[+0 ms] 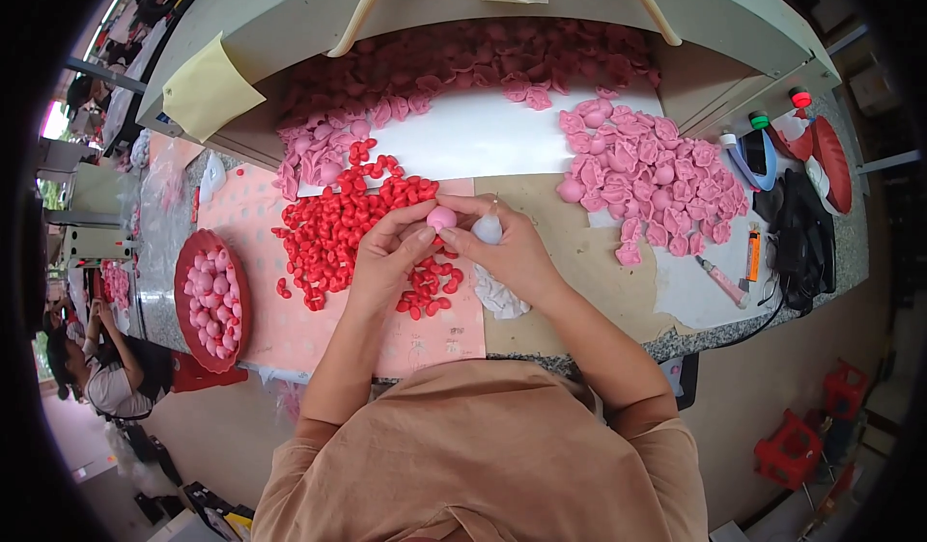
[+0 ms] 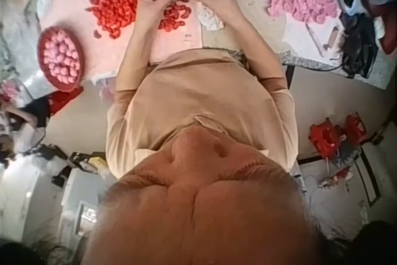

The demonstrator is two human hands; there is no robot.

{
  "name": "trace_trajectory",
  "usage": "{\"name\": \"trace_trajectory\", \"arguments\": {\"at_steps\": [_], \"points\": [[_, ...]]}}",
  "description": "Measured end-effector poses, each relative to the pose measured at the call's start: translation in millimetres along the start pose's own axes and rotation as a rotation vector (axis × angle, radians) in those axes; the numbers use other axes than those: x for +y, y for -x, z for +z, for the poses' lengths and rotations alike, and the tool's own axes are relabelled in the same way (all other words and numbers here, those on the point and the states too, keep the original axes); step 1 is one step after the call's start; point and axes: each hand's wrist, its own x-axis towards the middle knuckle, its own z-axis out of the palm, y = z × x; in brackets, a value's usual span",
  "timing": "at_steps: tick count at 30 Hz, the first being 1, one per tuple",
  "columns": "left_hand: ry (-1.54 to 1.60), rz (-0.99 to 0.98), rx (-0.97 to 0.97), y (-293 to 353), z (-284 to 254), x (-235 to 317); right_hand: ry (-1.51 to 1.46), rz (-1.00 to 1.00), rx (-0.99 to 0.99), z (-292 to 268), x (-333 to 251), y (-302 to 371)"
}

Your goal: Assembling small plastic flower parts onto white bulbous bases using adhesive at a factory workstation.

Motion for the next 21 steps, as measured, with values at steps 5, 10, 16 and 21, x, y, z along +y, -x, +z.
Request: {"name": "trace_trajectory", "arguments": {"at_steps": [5,10,16,21], "points": [[-0.054,0.039,-0.026,0.6,1.6,0.4,0.174,-0.095,-0.007,-3.8,5.8,-0.6],[-0.099,0.119,-0.062,0.9,1.5,-2.0,0.262,-0.125,-0.005,-2.6,1.3,0.8],[-0.186,0.218,-0.080,0.4,4.2,-4.5,0.325,-0.241,0.042,-0.5,4.3,1.6],[-0.220,0.225,-0.049,1.8,8.8,-4.6,0.311,-0.279,0.122,3.0,9.2,1.6]]}}
